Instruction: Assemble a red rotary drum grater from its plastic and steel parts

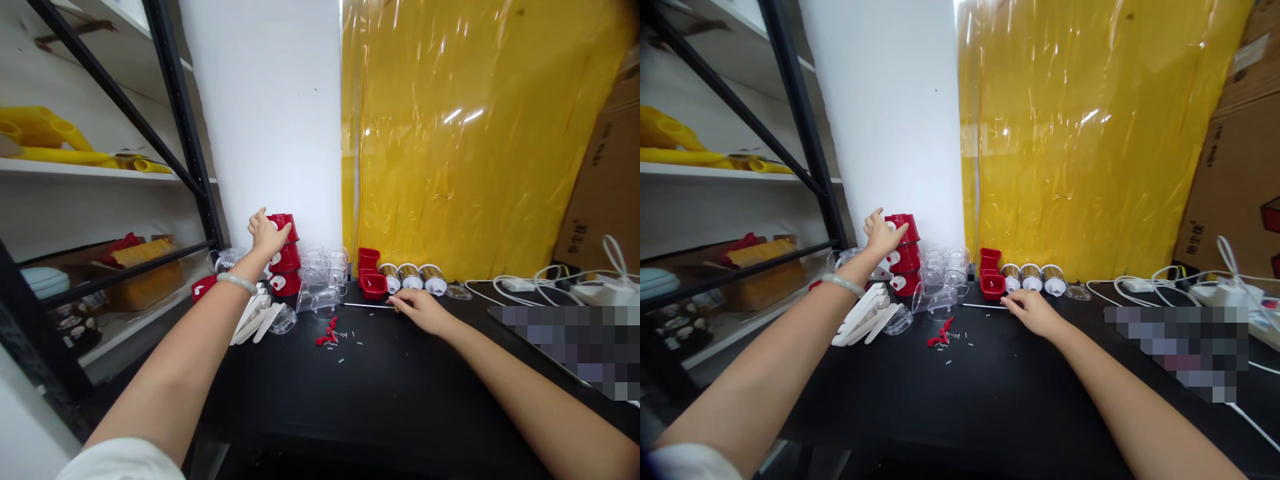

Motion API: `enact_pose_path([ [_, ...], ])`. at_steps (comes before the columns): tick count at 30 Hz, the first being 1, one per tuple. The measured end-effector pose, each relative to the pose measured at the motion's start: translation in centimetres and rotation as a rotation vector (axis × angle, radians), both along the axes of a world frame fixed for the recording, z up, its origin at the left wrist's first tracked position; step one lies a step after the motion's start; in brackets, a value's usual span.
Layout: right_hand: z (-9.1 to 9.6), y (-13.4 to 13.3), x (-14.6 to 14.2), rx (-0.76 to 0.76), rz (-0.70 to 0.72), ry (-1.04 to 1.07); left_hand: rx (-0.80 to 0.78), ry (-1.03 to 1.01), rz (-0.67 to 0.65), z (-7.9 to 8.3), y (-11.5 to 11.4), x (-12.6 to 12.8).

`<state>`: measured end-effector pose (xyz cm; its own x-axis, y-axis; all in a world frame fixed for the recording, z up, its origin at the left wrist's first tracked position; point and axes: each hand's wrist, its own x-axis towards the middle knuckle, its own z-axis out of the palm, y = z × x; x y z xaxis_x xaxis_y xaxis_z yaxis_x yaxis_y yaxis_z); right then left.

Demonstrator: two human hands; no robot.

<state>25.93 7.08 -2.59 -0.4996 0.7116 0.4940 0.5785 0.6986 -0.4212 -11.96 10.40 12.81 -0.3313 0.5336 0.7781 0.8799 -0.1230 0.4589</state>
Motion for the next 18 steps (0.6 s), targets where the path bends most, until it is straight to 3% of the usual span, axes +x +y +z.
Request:
enact_pose_path([
  [3, 0.1, 0.0, 0.0, 0.004, 0.0, -0.002, 0.099, 0.265, -0.152, -1.8, -3.0, 1.7],
  [6, 0.1, -0.1, 0.0, 0.001, -0.002, -0.007, 0.024, 0.407, -0.398, -4.1, -5.7, 3.5],
  [8, 0.0, -0.1, -0.1, -0.004, -0.004, -0.009, -0.041, 0.467, -0.492, -5.7, -6.6, 4.4],
  [13, 0.0, -0.1, 0.0, -0.009, -0.007, -0.02, -0.084, 0.495, -0.497, -8.3, -6.1, 4.8],
  [18, 0.1, -0.2, 0.0, -0.013, -0.007, -0.026, -0.105, 0.465, -0.599, -8.6, -5.5, 4.5],
])
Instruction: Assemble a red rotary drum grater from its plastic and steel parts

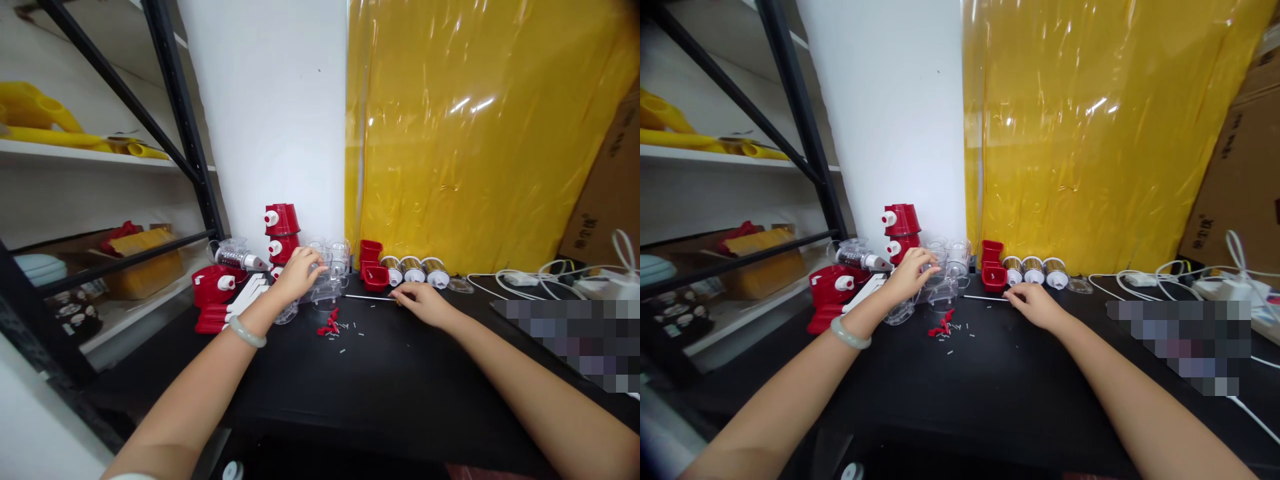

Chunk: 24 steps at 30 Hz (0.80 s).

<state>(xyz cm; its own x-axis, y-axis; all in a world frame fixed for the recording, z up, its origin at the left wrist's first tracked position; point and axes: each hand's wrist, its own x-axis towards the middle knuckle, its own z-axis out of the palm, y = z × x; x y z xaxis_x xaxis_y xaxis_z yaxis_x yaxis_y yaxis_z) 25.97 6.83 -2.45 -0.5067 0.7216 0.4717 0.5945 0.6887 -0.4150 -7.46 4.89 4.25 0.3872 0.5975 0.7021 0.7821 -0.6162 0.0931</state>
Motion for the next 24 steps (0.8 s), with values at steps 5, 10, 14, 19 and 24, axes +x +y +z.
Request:
enact_pose_path([
  [5, 0.0, 0.0, 0.0, 0.01, -0.006, -0.003, 0.03, -0.036, -0.022, 1.3, -1.0, -0.2],
  [10, 0.1, 0.1, 0.4, 0.016, -0.028, 0.045, 0.131, -0.353, -0.103, 3.5, -2.2, 0.2],
  [14, -0.2, 0.2, 0.4, 0.004, -0.054, 0.242, -0.13, -1.151, -0.249, 3.7, -2.6, 2.0],
  [19, -1.3, -0.1, -1.1, 0.043, 0.155, 0.444, -0.485, -1.546, -0.298, 0.6, -3.0, 4.6],
  [24, -1.1, -2.2, -3.4, 0.112, 0.311, 0.434, -0.614, -1.501, -0.287, -2.5, -3.3, 5.8],
])
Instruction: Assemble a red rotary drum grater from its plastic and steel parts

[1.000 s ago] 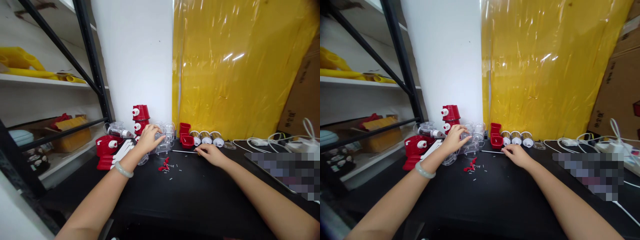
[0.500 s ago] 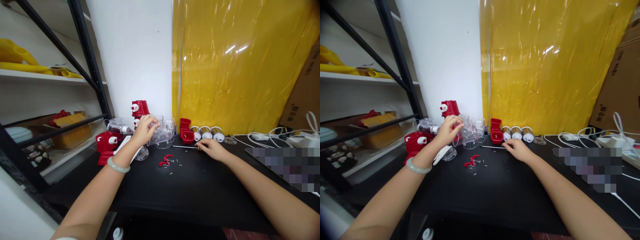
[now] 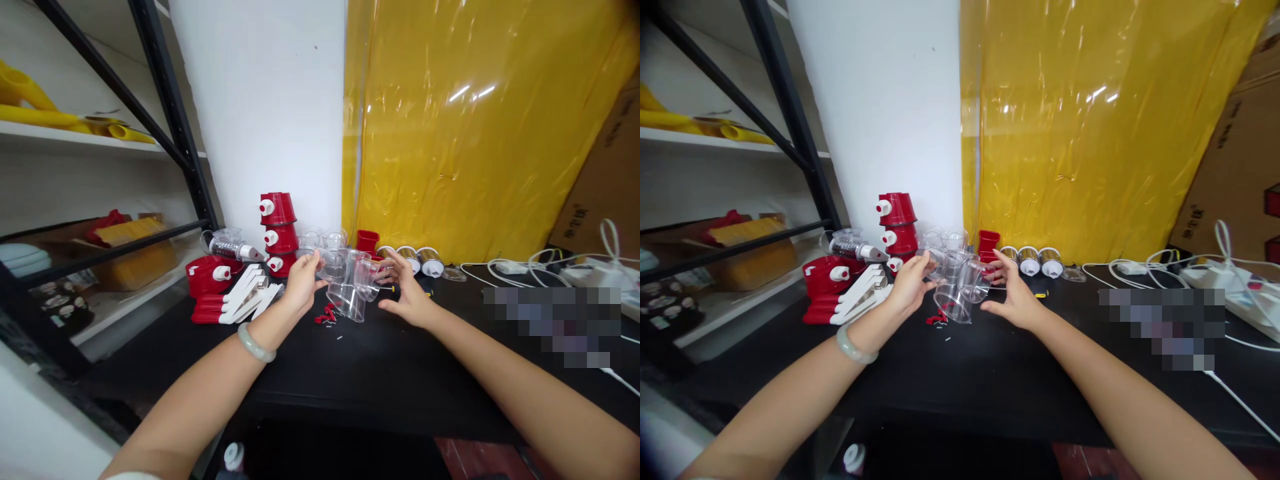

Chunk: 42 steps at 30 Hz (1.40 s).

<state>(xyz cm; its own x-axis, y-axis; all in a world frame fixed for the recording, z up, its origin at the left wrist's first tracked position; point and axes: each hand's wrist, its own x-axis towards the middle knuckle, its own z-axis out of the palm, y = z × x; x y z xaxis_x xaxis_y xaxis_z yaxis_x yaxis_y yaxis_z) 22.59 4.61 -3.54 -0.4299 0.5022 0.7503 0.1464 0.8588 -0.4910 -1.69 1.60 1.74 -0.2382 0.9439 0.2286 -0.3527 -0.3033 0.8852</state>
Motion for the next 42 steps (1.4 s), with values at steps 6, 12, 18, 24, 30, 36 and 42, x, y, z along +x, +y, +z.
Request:
enact_pose_path([
  [6, 0.9, -2.2, -1.2, 0.036, -0.085, -0.049, -0.091, 0.05, -0.073, -0.4, -0.1, 0.3],
  [12, 1.7, -2.2, -0.4, 0.026, -0.134, 0.098, 0.215, 0.656, 0.108, -0.3, -0.5, -0.7],
  [18, 2.7, -1.1, 0.8, -0.26, -0.128, 0.29, 0.785, 1.453, 0.237, 0.8, -1.7, -1.7],
  [24, 3.0, -1.7, -0.3, -0.458, -0.089, 0.273, 0.821, 1.506, 0.266, -0.3, -1.8, -0.3],
  [30, 4.4, -0.9, -0.4, -0.349, 0.131, 0.063, 0.687, 1.288, 0.374, -0.8, -1.0, -0.7],
  [36, 8.1, 8.5, 8.8, -0.188, -0.801, 0.001, 0.432, 0.898, 0.237, -0.8, -0.7, -0.9],
  [42, 6.3, 12.3, 18.6, -0.406, -1.001, -0.326, 0.424, 0.735, 0.108, -1.3, -0.6, -0.5],
])
